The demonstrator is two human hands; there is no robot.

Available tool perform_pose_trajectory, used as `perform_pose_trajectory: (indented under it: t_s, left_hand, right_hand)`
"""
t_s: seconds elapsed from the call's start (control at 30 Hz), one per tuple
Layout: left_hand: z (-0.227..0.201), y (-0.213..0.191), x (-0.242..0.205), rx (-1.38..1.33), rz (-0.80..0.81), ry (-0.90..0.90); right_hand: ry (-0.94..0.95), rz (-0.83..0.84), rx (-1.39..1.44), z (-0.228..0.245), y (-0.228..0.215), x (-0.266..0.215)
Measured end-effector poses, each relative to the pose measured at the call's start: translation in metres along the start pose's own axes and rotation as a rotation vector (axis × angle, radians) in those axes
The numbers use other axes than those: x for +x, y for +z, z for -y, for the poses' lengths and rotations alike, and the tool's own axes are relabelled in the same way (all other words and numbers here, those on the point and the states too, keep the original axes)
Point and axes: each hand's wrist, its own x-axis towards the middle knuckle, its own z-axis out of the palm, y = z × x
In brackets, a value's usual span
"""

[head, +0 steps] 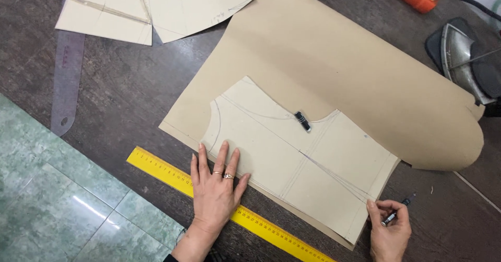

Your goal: The person uses a yellow ruler and a black pen to draw straight lines and curves on a paper pattern placed on a large sheet of brown paper. They measure and mark the pattern, then trace its outline onto the brown paper.

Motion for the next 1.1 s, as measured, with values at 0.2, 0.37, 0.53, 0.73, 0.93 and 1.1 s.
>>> perform_pose_trajectory:
  t_s: [0.2, 0.37, 0.53, 0.73, 0.93, 1.1]
  left_hand:
    - [0.003, -0.001, 0.0, -0.038, -0.001, 0.006]
    - [0.004, -0.001, 0.001, -0.068, -0.001, 0.008]
    - [0.005, -0.002, 0.002, -0.08, -0.005, 0.017]
    - [0.005, -0.001, 0.003, -0.092, 0.026, 0.011]
    - [0.006, 0.001, 0.001, -0.066, 0.038, -0.008]
    - [0.007, 0.0, 0.002, -0.077, 0.03, 0.009]
  right_hand:
    - [-0.044, -0.027, 0.04, -0.021, 0.001, 0.001]
    - [-0.004, -0.042, 0.016, -0.01, 0.002, -0.004]
    - [-0.137, -0.096, 0.067, -0.046, 0.002, 0.008]
    - [-0.113, -0.074, 0.016, -0.028, 0.001, 0.001]
    - [-0.129, -0.085, 0.094, -0.053, -0.001, 0.01]
    - [-0.09, -0.081, -0.047, -0.015, 0.003, -0.007]
